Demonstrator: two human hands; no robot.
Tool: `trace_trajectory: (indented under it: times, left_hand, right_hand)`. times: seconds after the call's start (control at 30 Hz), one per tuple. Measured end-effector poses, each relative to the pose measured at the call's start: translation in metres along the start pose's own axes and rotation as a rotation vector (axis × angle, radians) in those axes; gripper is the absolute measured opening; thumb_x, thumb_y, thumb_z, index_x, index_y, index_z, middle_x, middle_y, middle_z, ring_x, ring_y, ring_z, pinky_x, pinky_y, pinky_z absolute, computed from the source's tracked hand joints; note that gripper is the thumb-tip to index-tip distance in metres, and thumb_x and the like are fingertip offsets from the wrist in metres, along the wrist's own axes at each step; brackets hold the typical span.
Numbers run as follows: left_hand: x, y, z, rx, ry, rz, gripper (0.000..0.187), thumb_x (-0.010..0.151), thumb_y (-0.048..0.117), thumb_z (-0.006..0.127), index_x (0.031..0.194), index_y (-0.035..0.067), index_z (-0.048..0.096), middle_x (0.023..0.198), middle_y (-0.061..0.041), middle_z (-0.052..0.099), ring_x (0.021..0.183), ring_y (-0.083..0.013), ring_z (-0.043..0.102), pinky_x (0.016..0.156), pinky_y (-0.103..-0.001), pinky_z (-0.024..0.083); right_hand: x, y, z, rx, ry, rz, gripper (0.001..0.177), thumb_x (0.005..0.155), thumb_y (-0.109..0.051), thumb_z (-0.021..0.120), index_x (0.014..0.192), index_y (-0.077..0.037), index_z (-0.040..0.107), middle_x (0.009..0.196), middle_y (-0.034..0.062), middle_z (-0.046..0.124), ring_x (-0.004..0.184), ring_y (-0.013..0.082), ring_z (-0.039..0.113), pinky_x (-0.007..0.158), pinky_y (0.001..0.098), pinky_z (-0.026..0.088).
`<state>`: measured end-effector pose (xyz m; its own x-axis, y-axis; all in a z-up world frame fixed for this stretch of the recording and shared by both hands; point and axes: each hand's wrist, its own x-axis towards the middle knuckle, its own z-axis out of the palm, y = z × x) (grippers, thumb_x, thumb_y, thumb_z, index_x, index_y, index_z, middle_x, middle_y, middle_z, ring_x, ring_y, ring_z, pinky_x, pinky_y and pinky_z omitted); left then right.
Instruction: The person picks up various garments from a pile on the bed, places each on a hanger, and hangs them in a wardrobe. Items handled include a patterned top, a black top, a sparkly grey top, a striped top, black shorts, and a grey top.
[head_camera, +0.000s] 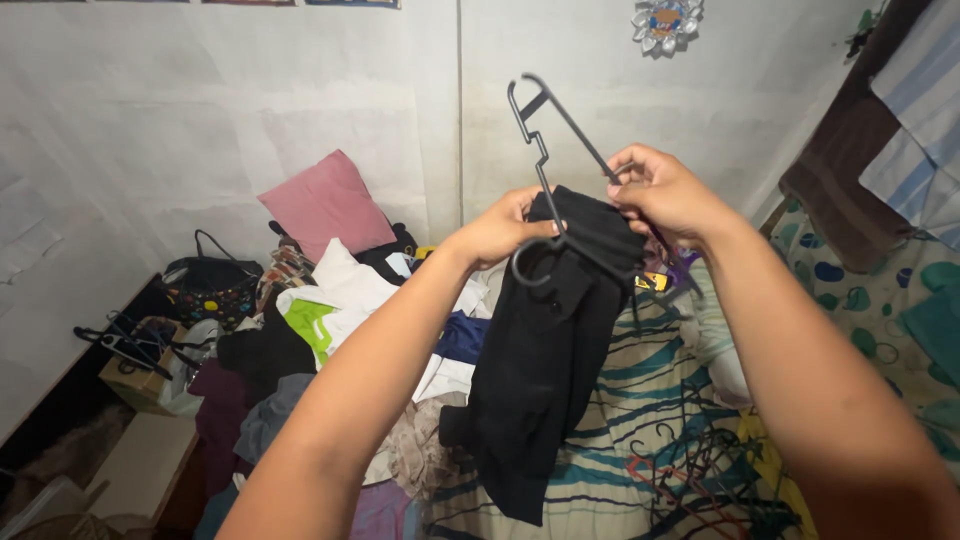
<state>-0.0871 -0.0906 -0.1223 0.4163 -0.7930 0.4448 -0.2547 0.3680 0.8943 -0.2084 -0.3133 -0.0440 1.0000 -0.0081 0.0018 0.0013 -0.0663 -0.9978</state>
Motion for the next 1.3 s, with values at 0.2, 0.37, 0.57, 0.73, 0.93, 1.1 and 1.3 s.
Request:
trace_trajectory:
  times: [0.2,0.37,0.57,0.73,0.93,1.1,1.3]
  left_hand:
    - [-0.018,-0.009,0.006,-0.136,-0.101,-0.099,0.034,0.095,0.004,0.071,0.128,0.000,0.062,0.115,-0.003,0.071,0.107,-0.0118,0.066,0.098,-0.028,0.052]
    - [-0.029,-0.035,0.008,-0.180,-0.083,-0.147,0.042,0.091,0.000,0.072,0.131,0.000,0.061,0.116,-0.004,0.071,0.111,-0.0121,0.066,0.101,-0.027,0.051]
    - [-0.044,-0.080,0.004,-0.276,-0.136,-0.248,0.050,0.090,0.001,0.072,0.137,0.001,0.054,0.114,-0.005,0.071,0.108,-0.0134,0.067,0.100,-0.029,0.051]
    - [-0.066,-0.106,0.010,-0.263,-0.205,-0.335,0.041,0.090,0.002,0.076,0.128,0.002,0.061,0.113,-0.004,0.070,0.107,-0.0134,0.065,0.096,-0.029,0.051]
    - [-0.102,-0.167,0.031,-0.053,-0.221,-0.377,0.033,0.088,0.008,0.077,0.119,0.006,0.068,0.109,0.000,0.072,0.103,-0.0112,0.064,0.095,-0.027,0.051]
    - [-0.178,-0.281,0.084,0.163,0.727,-0.312,0.025,0.094,0.024,0.069,0.107,0.002,0.067,0.088,-0.003,0.063,0.082,-0.0142,0.057,0.077,-0.031,0.050]
    - [-0.229,-0.256,0.172,-0.315,0.862,-0.279,0.046,0.111,0.044,0.048,0.099,0.003,0.067,0.090,-0.002,0.063,0.086,-0.0145,0.057,0.084,-0.027,0.047]
  right_hand:
    - [0.001,0.050,-0.009,-0.499,0.102,-0.218,0.033,0.103,0.000,0.063,0.129,-0.008,0.044,0.091,0.0145,0.061,0.070,0.0171,0.057,0.050,0.0324,0.044]
    - [-0.015,0.057,0.001,-0.734,-0.092,-0.319,0.034,0.079,0.003,0.060,0.111,-0.003,0.071,0.104,0.0045,0.066,0.096,0.0153,0.065,0.085,0.0314,0.053]
    - [-0.038,0.094,0.002,-0.634,-0.347,-0.090,0.041,0.077,-0.009,0.071,0.118,-0.004,0.072,0.104,0.0086,0.063,0.093,0.0161,0.065,0.079,0.0307,0.055]
    - [-0.056,0.146,0.035,-0.601,-0.326,0.043,0.036,0.078,-0.023,0.082,0.107,-0.002,0.076,0.089,0.0049,0.077,0.080,0.0110,0.067,0.071,0.0295,0.055]
    - [-0.066,0.256,0.070,-0.578,0.009,0.187,0.028,0.077,-0.021,0.082,0.094,0.001,0.081,0.078,0.0078,0.078,0.068,0.0141,0.070,0.066,0.0316,0.057]
    - [-0.075,0.297,0.116,-0.213,0.351,0.374,0.021,0.076,-0.016,0.079,0.089,0.000,0.076,0.078,0.0110,0.077,0.067,0.0197,0.072,0.063,0.0374,0.057]
    - [-0.084,0.359,0.145,-0.296,0.591,0.396,0.020,0.081,-0.014,0.079,0.090,0.003,0.079,0.078,0.0150,0.077,0.068,0.0210,0.073,0.064,0.0372,0.055]
